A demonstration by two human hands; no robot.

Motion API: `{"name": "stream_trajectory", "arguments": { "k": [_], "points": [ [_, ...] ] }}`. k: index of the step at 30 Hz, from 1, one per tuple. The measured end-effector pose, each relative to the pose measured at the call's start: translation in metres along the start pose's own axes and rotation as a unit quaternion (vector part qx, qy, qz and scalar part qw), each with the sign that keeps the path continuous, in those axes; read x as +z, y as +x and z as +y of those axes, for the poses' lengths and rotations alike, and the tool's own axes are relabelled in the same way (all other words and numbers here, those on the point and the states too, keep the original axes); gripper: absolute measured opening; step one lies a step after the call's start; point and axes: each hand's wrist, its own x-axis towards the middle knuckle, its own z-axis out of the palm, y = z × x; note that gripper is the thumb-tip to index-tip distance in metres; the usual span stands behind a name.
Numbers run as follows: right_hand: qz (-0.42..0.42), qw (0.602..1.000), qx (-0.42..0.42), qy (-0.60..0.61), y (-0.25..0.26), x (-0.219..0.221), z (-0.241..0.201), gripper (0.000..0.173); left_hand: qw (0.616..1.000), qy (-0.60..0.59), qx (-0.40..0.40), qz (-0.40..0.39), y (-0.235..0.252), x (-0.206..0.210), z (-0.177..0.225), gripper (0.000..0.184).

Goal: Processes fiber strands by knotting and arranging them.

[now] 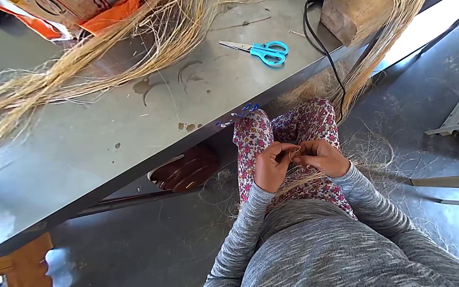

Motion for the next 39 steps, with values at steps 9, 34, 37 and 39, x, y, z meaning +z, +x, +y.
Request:
{"name": "stream_trajectory", "arguments": {
  "k": [9,34,37,39],
  "points": [
    [0.084,0.992,-0.099,-0.005,-0.002,0.001,0.011,0.010,0.999,-0.019,-0.007,0.030,-0.001,0.007,-0.008,0.010],
    [0.087,0.965,-0.173,-0.176,0.008,0.017,-0.003,0.005,0.971,-0.198,-0.132,-0.014,-0.007,-0.017,-0.011,0.013],
    [0.090,0.963,-0.183,-0.175,0.010,0.022,-0.003,0.004,0.960,-0.242,-0.140,-0.014,-0.008,-0.021,-0.014,0.014],
    [0.092,0.958,-0.190,-0.193,0.011,0.024,-0.003,0.005,0.949,-0.282,-0.137,-0.006,-0.009,-0.022,-0.016,0.015]
  ]
}}
